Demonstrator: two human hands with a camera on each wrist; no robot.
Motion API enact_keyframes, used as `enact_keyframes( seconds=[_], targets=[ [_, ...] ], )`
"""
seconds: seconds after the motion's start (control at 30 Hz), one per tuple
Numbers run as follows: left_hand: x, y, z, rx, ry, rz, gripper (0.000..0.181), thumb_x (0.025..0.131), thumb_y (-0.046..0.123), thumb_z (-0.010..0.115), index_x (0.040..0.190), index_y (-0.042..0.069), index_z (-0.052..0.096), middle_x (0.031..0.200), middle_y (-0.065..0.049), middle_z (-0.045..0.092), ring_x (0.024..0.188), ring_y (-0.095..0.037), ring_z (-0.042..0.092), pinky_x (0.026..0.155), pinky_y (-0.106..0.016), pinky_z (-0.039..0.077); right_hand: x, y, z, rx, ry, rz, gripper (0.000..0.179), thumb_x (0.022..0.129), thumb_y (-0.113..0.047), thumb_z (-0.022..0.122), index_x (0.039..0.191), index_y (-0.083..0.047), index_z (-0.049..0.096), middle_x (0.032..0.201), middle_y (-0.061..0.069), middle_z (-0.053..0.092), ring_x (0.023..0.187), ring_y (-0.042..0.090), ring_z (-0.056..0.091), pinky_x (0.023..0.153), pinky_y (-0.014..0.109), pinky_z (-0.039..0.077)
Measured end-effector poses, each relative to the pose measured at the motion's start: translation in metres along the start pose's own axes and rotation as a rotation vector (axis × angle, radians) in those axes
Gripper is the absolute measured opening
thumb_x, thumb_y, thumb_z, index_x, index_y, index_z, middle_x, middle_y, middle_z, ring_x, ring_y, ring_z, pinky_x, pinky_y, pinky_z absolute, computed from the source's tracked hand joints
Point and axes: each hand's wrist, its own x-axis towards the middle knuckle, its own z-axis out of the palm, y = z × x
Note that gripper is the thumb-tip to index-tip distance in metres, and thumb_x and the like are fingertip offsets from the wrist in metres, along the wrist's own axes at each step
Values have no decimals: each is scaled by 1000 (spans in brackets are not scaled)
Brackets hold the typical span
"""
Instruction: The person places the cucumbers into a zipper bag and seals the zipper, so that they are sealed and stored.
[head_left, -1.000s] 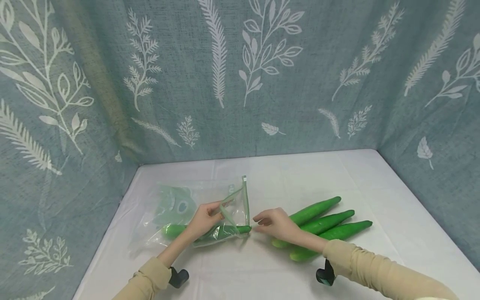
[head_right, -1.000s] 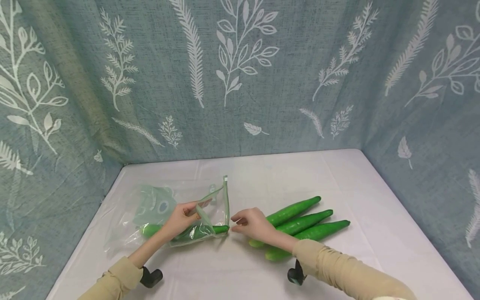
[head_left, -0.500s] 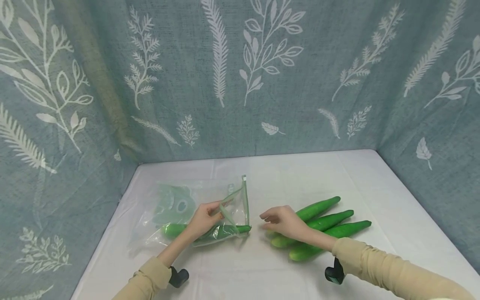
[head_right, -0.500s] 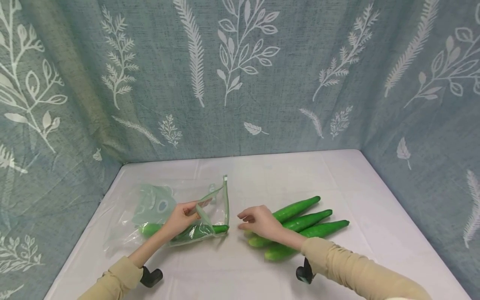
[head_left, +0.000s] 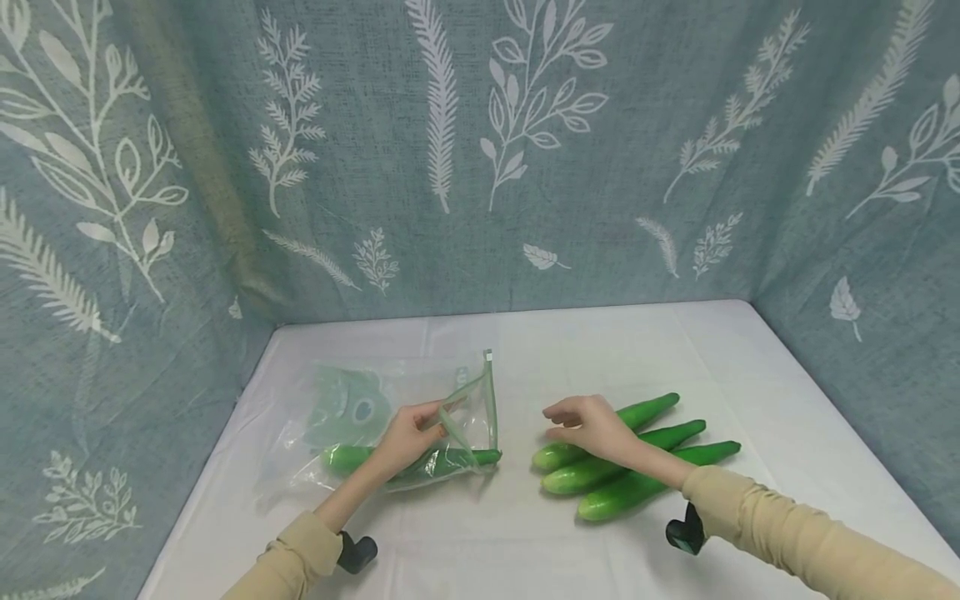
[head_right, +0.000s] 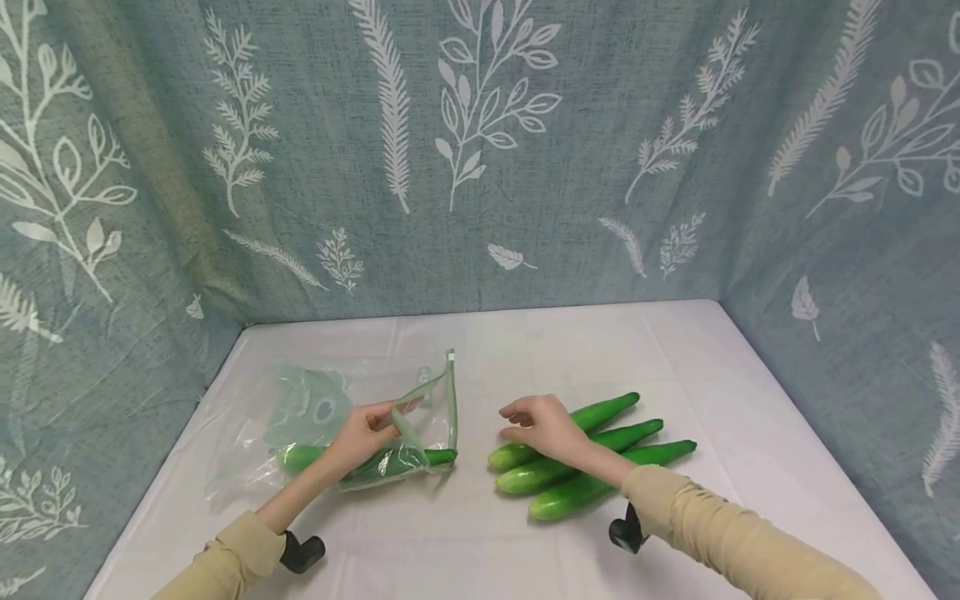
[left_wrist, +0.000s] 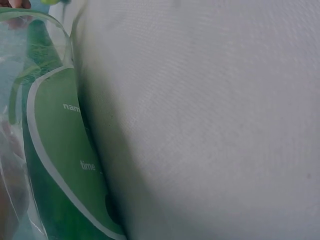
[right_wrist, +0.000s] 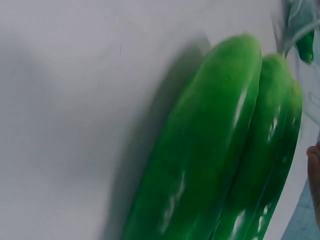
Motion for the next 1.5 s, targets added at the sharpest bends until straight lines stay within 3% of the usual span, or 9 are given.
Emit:
enact_keyframes(
  seconds=[0.43,0.87,1.13,1.5],
  targets=[
    [0,-4,-1,8,-3,1,38,86,10,66,122,-3,60,126,-20,60,126,-41,50,109,-59,33,-10,28,-28,-66,85,95,32,86,-17,69,112,2,66,110,17,70,97,31,68,81,37,59],
    [-1,5,-2,-3,-14,1,38,87,8,66,122,-5,59,126,-22,59,125,-41,50,110,-58,34,-20,56,-65,-159,200,147,31,84,-13,71,109,6,67,108,21,69,93,33,69,78,41,59],
    [1,4,-3,31,-6,-23,39,86,14,67,122,1,61,127,-18,59,126,-39,50,109,-59,33,-28,74,-91,-244,174,195,34,85,-13,69,112,8,64,109,25,67,94,38,67,79,45,58],
    [2,-1,-4,-4,-30,-8,40,86,15,66,123,-2,60,127,-20,60,125,-40,50,110,-58,34,-36,85,-116,-280,119,277,37,87,-16,68,113,10,63,109,28,66,96,41,66,80,48,57]
  ],
)
